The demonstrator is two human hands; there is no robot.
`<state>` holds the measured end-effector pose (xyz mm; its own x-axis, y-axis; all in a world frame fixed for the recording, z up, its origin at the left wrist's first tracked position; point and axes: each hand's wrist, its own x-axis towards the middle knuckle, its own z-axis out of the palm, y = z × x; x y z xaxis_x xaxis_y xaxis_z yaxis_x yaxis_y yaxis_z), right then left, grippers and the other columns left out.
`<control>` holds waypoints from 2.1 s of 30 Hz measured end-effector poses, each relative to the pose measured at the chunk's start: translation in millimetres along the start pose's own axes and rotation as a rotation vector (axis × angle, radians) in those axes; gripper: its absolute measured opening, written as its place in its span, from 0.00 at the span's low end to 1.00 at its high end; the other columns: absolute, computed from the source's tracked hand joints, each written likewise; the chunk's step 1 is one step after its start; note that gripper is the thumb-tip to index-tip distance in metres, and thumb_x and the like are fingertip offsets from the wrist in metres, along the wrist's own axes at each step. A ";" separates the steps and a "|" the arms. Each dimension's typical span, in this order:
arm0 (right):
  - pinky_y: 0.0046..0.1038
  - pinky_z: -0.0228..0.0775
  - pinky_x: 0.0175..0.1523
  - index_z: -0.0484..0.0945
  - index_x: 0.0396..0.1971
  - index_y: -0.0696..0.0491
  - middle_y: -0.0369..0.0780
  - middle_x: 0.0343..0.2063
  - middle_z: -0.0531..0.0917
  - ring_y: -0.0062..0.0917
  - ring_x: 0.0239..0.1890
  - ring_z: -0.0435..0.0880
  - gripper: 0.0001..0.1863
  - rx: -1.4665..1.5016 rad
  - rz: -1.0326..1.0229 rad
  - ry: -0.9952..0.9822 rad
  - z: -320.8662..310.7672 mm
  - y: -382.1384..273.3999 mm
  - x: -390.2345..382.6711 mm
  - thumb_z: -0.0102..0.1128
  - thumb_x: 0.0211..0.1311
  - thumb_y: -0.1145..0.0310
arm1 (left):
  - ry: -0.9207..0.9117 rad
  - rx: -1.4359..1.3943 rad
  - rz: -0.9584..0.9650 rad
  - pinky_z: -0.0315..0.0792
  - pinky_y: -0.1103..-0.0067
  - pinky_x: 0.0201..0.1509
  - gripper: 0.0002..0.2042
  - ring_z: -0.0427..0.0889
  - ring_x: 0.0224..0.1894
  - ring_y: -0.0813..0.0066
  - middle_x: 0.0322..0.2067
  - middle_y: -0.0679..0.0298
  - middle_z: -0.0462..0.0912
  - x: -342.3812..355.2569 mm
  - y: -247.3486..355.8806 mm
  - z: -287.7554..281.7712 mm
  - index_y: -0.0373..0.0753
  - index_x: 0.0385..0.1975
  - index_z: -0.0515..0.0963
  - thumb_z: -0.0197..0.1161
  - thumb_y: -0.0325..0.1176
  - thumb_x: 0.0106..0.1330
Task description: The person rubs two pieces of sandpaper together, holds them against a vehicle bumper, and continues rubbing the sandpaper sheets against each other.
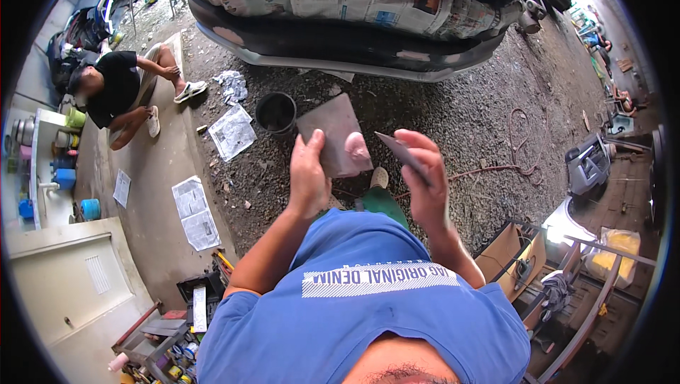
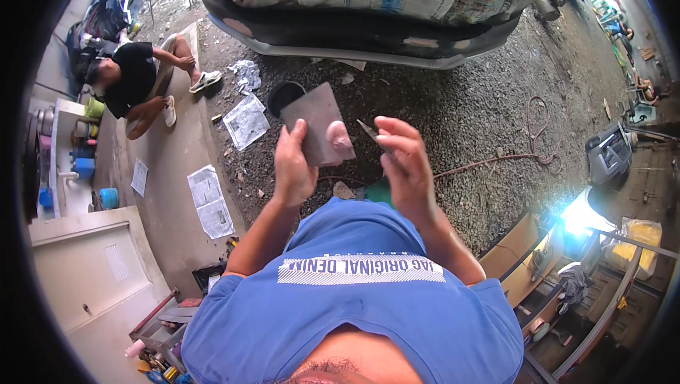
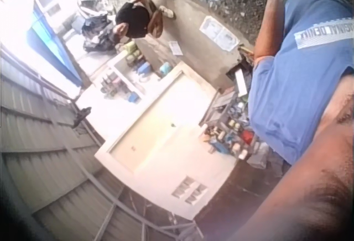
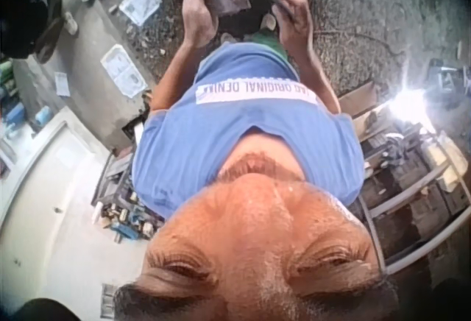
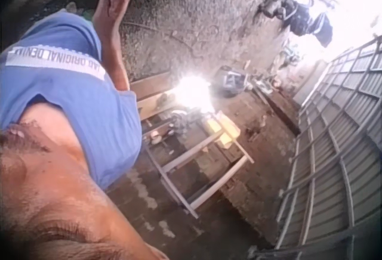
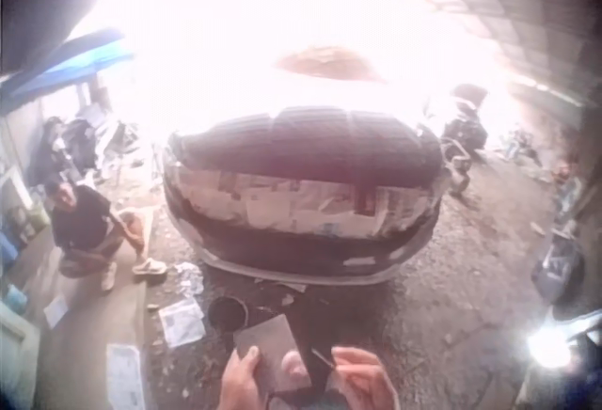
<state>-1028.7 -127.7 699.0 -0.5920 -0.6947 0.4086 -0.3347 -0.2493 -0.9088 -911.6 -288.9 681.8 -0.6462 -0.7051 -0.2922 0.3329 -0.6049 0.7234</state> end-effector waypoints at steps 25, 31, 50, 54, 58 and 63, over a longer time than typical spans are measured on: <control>0.52 0.57 0.72 0.82 0.54 0.39 0.36 0.53 0.77 0.35 0.60 0.76 0.22 -0.947 -0.386 -0.440 -24.5 6.4 37.8 0.61 0.59 0.69 | -0.181 0.502 0.222 0.77 0.81 0.44 0.12 0.81 0.38 0.83 0.37 0.65 0.84 -33.3 -0.2 9.7 0.33 0.54 0.74 0.50 0.31 0.79; 0.50 0.64 0.68 0.81 0.50 0.39 0.37 0.51 0.77 0.32 0.57 0.77 0.19 -0.748 -0.457 -0.548 4.8 2.5 -2.9 0.61 0.57 0.66 | 0.007 0.681 0.428 0.72 0.81 0.32 0.11 0.78 0.30 0.83 0.33 0.60 0.84 -24.8 -15.7 -8.9 0.31 0.49 0.73 0.52 0.32 0.78; 0.48 0.65 0.69 0.82 0.53 0.41 0.42 0.58 0.73 0.41 0.63 0.72 0.23 -0.877 -0.322 -0.360 -42.3 52.6 1.5 0.63 0.58 0.75 | 0.017 0.031 0.028 0.82 0.71 0.49 0.15 0.84 0.46 0.69 0.48 0.55 0.79 -25.7 3.1 9.9 0.34 0.58 0.66 0.52 0.33 0.77; 0.53 0.59 0.72 0.81 0.54 0.37 0.36 0.58 0.74 0.33 0.64 0.72 0.21 -0.953 -0.500 -0.371 -33.8 8.9 11.3 0.63 0.59 0.68 | -0.061 0.240 0.190 0.79 0.76 0.51 0.14 0.82 0.47 0.74 0.47 0.58 0.80 -25.1 8.0 4.8 0.33 0.57 0.68 0.53 0.32 0.77; 0.52 0.56 0.74 0.78 0.56 0.33 0.30 0.55 0.75 0.28 0.63 0.74 0.25 -0.951 -0.514 -0.418 -34.6 2.6 16.8 0.66 0.56 0.65 | -0.092 0.344 0.250 0.76 0.81 0.50 0.13 0.80 0.45 0.79 0.47 0.60 0.80 -25.2 15.4 11.4 0.33 0.56 0.69 0.53 0.33 0.78; 0.51 0.55 0.75 0.82 0.49 0.35 0.28 0.51 0.78 0.23 0.60 0.76 0.19 -0.897 -0.544 -0.505 -18.3 -7.2 24.2 0.64 0.57 0.65 | -0.086 0.586 0.279 0.75 0.81 0.51 0.13 0.80 0.46 0.78 0.48 0.60 0.80 -21.8 16.6 8.6 0.32 0.56 0.70 0.52 0.32 0.78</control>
<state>-1054.1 -130.3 717.0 0.0813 -0.8831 0.4621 -0.9731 -0.1706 -0.1549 -898.0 -280.4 705.6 -0.6503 -0.7596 -0.0102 0.0825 -0.0840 0.9930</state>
